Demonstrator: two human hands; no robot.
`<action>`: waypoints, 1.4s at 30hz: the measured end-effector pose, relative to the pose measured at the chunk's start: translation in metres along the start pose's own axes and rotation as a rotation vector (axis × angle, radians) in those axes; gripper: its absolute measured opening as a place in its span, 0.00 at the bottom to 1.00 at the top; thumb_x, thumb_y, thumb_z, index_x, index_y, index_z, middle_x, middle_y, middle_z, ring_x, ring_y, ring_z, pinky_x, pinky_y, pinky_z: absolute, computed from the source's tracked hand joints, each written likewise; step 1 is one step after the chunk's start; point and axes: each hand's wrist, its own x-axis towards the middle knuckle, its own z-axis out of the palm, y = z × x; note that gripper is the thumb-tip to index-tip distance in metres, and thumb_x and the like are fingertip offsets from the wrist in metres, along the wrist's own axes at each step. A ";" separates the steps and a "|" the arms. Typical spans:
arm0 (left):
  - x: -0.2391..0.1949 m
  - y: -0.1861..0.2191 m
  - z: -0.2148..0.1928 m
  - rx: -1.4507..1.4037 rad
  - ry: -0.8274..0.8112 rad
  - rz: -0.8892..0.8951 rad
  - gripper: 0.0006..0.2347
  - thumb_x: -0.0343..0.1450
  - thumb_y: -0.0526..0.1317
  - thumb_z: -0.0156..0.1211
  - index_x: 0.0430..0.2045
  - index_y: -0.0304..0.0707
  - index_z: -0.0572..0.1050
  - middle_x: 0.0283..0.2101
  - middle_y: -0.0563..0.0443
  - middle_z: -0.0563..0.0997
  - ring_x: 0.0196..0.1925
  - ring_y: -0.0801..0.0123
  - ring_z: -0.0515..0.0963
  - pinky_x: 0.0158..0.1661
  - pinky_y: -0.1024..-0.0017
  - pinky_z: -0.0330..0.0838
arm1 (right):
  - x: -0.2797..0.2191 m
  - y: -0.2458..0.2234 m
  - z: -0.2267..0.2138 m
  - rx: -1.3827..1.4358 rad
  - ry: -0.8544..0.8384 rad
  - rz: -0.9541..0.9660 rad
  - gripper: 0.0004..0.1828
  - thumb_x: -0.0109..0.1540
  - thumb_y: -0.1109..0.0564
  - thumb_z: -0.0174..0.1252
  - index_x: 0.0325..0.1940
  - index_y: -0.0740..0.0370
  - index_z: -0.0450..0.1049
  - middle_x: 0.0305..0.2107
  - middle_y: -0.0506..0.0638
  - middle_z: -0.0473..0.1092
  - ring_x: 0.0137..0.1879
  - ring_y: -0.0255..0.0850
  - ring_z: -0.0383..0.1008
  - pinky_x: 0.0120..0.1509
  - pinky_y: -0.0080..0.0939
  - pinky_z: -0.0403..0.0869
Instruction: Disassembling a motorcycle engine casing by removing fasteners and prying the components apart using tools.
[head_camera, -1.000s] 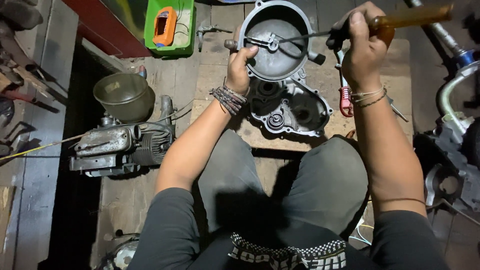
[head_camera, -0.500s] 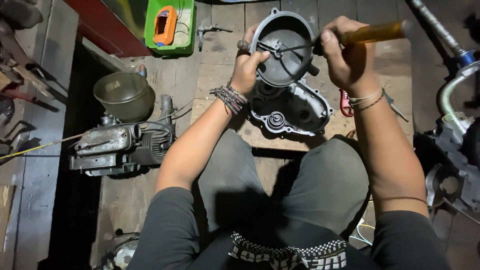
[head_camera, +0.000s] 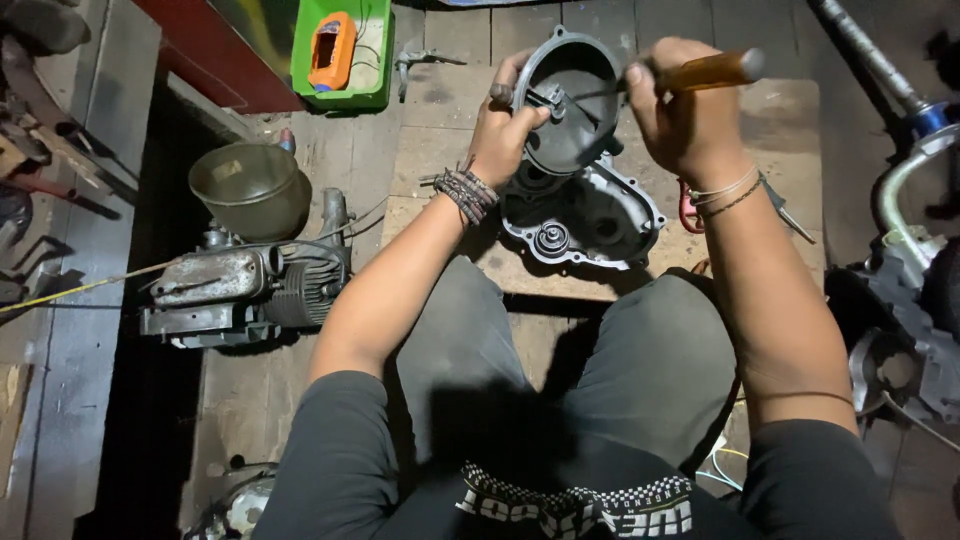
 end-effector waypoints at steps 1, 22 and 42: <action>0.000 0.002 0.000 0.023 -0.001 -0.015 0.23 0.69 0.38 0.55 0.61 0.40 0.63 0.60 0.41 0.74 0.63 0.53 0.75 0.63 0.57 0.71 | -0.001 0.005 0.002 -0.049 0.019 0.034 0.21 0.76 0.61 0.56 0.30 0.62 0.58 0.25 0.53 0.60 0.32 0.48 0.60 0.36 0.49 0.57; 0.028 -0.091 0.069 -0.227 0.244 -0.546 0.11 0.63 0.43 0.62 0.29 0.34 0.81 0.33 0.48 0.84 0.39 0.61 0.83 0.44 0.65 0.75 | -0.047 0.114 0.043 0.295 0.007 0.748 0.15 0.66 0.43 0.67 0.38 0.56 0.78 0.31 0.44 0.76 0.37 0.32 0.70 0.39 0.41 0.68; 0.028 -0.096 0.086 0.171 -0.349 -0.739 0.29 0.77 0.61 0.47 0.66 0.39 0.61 0.58 0.34 0.76 0.59 0.47 0.77 0.53 0.51 0.75 | -0.138 0.185 0.044 0.014 -0.292 1.145 0.27 0.62 0.41 0.63 0.45 0.71 0.81 0.41 0.68 0.78 0.56 0.63 0.76 0.55 0.60 0.73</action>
